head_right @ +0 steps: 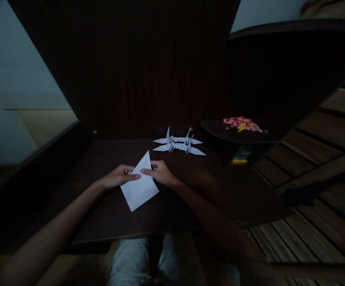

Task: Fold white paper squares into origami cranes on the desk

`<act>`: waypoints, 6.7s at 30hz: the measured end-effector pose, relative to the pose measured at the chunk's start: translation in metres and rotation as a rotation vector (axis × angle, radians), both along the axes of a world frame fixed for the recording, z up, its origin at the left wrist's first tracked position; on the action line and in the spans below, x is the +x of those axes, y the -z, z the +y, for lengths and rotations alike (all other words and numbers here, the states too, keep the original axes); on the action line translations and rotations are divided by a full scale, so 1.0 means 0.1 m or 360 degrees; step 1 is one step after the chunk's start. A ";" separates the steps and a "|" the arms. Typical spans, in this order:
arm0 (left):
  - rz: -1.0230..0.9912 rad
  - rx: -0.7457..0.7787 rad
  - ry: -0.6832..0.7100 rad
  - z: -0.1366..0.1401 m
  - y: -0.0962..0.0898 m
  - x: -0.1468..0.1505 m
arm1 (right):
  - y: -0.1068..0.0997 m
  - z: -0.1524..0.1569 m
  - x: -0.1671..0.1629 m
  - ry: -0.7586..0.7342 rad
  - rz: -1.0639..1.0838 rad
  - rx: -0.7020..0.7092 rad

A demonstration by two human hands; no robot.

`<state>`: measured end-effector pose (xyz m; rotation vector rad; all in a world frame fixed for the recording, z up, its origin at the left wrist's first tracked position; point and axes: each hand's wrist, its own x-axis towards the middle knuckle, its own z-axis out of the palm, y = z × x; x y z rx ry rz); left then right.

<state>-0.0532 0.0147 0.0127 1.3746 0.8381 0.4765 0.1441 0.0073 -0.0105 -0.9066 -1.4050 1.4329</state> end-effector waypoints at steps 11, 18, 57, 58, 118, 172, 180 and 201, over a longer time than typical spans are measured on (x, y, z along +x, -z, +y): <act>0.0108 0.0081 0.0084 0.01 0.02 -0.01 | -0.04 0.00 0.01 0.0084 -0.0115 0.0009; -0.0009 0.0071 -0.0168 0.01 0.03 0.03 | -0.02 0.01 -0.02 0.0041 -0.0003 -0.0039; -0.0668 0.0159 -0.0409 0.09 0.01 -0.05 | -0.02 0.09 0.10 0.0377 0.0222 0.0053; -0.0671 0.0166 -0.0400 0.09 0.01 -0.05 | -0.01 0.09 0.10 0.0373 0.0219 0.0077; -0.0283 0.0436 -0.0819 0.13 0.05 -0.01 | -0.08 0.00 0.11 0.0104 0.0269 0.0078; -0.0294 0.0556 -0.0562 0.05 0.10 0.07 | 0.01 0.08 -0.01 0.0448 0.0011 0.0014; -0.0262 0.0477 -0.0566 0.05 0.10 0.07 | -0.02 0.07 0.02 0.0378 0.0072 -0.0052; -0.0099 0.0546 -0.0427 -0.02 0.02 0.06 | -0.07 0.08 0.06 0.0444 0.0120 -0.0146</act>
